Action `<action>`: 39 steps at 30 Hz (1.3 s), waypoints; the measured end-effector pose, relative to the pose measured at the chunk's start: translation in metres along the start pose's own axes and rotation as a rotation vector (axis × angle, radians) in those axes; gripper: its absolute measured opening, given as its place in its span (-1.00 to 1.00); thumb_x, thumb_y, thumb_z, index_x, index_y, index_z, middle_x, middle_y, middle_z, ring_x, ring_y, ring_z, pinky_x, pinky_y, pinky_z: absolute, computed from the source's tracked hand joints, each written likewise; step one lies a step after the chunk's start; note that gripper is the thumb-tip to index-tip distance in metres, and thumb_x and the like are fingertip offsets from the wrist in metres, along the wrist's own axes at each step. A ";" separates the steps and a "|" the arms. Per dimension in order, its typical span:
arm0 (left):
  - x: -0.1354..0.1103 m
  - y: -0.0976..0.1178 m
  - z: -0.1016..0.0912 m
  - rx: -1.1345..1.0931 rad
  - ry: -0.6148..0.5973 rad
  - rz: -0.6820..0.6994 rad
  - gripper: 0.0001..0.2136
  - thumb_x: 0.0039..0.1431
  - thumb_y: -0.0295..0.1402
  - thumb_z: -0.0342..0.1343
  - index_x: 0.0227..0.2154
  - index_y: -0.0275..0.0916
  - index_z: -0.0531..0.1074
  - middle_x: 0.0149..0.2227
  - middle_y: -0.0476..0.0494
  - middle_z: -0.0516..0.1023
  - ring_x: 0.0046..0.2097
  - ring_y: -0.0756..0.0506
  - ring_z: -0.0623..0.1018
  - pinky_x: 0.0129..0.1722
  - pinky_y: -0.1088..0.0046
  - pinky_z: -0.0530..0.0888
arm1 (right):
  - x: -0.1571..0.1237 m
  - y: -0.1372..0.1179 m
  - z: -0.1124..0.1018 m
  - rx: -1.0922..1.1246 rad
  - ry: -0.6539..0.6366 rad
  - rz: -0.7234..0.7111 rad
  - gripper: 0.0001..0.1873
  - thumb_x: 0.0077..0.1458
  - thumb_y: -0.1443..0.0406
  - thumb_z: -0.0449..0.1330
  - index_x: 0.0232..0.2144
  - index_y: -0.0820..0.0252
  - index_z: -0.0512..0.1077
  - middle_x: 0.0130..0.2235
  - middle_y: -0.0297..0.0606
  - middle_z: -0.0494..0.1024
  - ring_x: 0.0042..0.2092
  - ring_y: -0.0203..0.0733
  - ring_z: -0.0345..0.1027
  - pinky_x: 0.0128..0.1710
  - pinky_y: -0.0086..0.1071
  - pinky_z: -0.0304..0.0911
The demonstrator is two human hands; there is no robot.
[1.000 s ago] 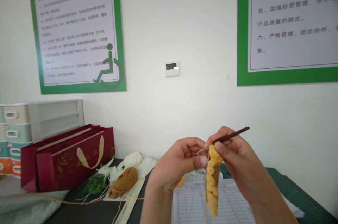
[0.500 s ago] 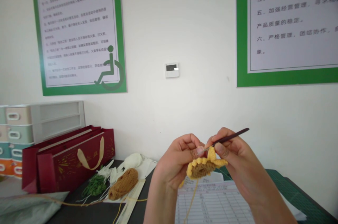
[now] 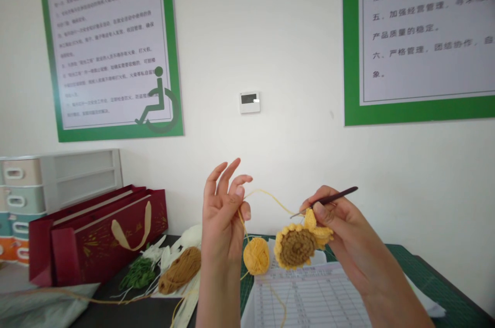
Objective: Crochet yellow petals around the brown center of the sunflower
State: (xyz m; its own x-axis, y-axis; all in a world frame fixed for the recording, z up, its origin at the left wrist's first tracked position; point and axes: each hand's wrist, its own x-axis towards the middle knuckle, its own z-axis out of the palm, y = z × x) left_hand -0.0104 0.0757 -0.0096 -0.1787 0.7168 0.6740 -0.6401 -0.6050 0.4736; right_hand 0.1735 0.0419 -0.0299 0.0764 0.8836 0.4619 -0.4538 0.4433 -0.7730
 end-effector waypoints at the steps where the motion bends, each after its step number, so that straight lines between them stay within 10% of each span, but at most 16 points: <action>1: 0.002 0.002 -0.003 -0.016 -0.008 0.000 -0.50 0.08 -0.61 0.34 0.06 -0.05 0.49 0.29 -0.19 0.45 0.12 -0.08 0.59 -0.49 0.81 0.48 | 0.000 -0.001 0.000 0.005 -0.002 0.009 -0.67 -0.10 0.09 0.54 -0.42 0.10 0.53 -0.38 -0.32 0.63 -0.39 -0.27 0.35 -0.39 -0.41 0.19; 5: 0.003 0.009 -0.012 -0.087 -0.031 0.028 -0.54 0.16 -0.60 0.19 0.06 0.02 0.54 0.27 -0.10 0.52 0.38 -0.11 0.37 0.01 0.67 0.55 | -0.001 0.000 -0.001 0.031 -0.012 0.006 -0.71 -0.06 0.11 0.53 -0.40 0.09 0.54 -0.37 -0.33 0.64 -0.37 -0.29 0.37 -0.38 -0.44 0.22; 9: -0.002 0.014 -0.013 0.145 -0.072 0.234 -0.63 0.16 -0.64 0.08 -0.38 0.05 0.63 0.22 0.20 0.56 0.38 -0.12 0.38 0.37 0.21 0.34 | -0.002 0.002 -0.001 0.038 -0.017 0.011 -0.72 -0.03 0.12 0.51 -0.41 0.10 0.54 -0.36 -0.33 0.64 -0.38 -0.30 0.37 -0.39 -0.46 0.25; 13: -0.001 0.012 -0.011 0.506 -0.155 0.288 -0.60 -0.02 -0.71 0.17 -0.71 -0.01 0.57 -0.09 0.00 0.72 0.24 -0.26 0.48 0.48 0.00 -0.02 | -0.002 0.003 -0.001 0.046 0.004 -0.020 -0.73 -0.03 0.13 0.51 -0.39 0.09 0.54 -0.37 -0.34 0.64 -0.37 -0.30 0.38 -0.38 -0.45 0.25; 16: -0.001 0.004 -0.005 0.618 -0.185 0.162 -0.69 -0.02 -0.67 0.25 -0.51 -0.05 0.70 -0.22 -0.12 0.72 0.01 -0.27 0.52 0.45 0.01 -0.07 | -0.002 0.003 -0.002 0.010 0.003 -0.052 -0.73 -0.02 0.13 0.51 -0.39 0.10 0.54 -0.35 -0.32 0.64 -0.37 -0.29 0.37 -0.37 -0.44 0.24; 20: -0.011 -0.004 0.012 0.520 -0.244 -0.083 -0.72 0.29 -0.35 0.21 0.03 -0.18 0.63 -0.21 -0.24 0.69 -0.22 -0.18 0.51 0.01 0.12 0.44 | -0.003 0.005 0.001 -0.022 0.001 -0.071 -0.72 -0.01 0.14 0.51 -0.39 0.11 0.53 -0.35 -0.32 0.64 -0.36 -0.29 0.36 -0.36 -0.43 0.23; 26: -0.021 0.000 0.027 -0.016 -0.233 -0.317 -0.41 0.17 -0.34 0.35 0.27 -0.05 0.42 -0.17 -0.13 0.53 -0.33 0.01 0.32 -0.24 0.47 0.32 | -0.001 0.009 0.007 0.017 -0.001 -0.108 -0.69 -0.05 0.11 0.52 -0.38 0.10 0.54 -0.36 -0.33 0.65 -0.38 -0.32 0.40 -0.37 -0.45 0.26; 30: -0.015 0.001 0.024 -0.126 -0.201 -0.344 -0.74 0.22 -0.11 0.22 -0.13 -0.07 0.66 -0.24 -0.14 0.43 -0.35 -0.03 0.28 -0.26 0.38 0.32 | -0.002 0.006 0.009 0.035 0.018 -0.108 -0.68 -0.10 0.12 0.55 -0.41 0.11 0.54 -0.38 -0.34 0.65 -0.40 -0.33 0.42 -0.38 -0.47 0.30; 33: -0.013 0.002 0.017 0.047 -0.185 -0.219 -0.44 0.31 -0.05 0.09 -0.78 -0.20 0.36 -0.40 -0.13 0.29 -0.29 -0.14 0.30 -0.25 0.29 0.31 | -0.003 0.004 0.009 0.056 0.050 -0.118 -0.70 -0.07 0.12 0.54 -0.40 0.10 0.54 -0.38 -0.33 0.66 -0.39 -0.33 0.43 -0.38 -0.48 0.31; 39: -0.012 0.002 0.009 0.484 -0.133 0.021 -0.72 0.21 -0.34 0.33 -0.63 -0.14 0.59 -0.36 -0.13 0.39 -0.18 -0.19 0.26 -0.01 0.27 0.22 | -0.003 0.003 0.009 0.072 0.054 -0.186 -0.71 -0.07 0.14 0.54 -0.40 0.08 0.54 -0.39 -0.34 0.65 -0.39 -0.34 0.45 -0.39 -0.51 0.31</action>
State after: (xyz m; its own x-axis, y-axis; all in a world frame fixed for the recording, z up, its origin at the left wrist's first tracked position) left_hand -0.0026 0.0631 -0.0113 -0.0707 0.6717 0.7375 -0.2115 -0.7326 0.6470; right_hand 0.1635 0.0394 -0.0300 0.2115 0.7950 0.5685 -0.4897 0.5896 -0.6423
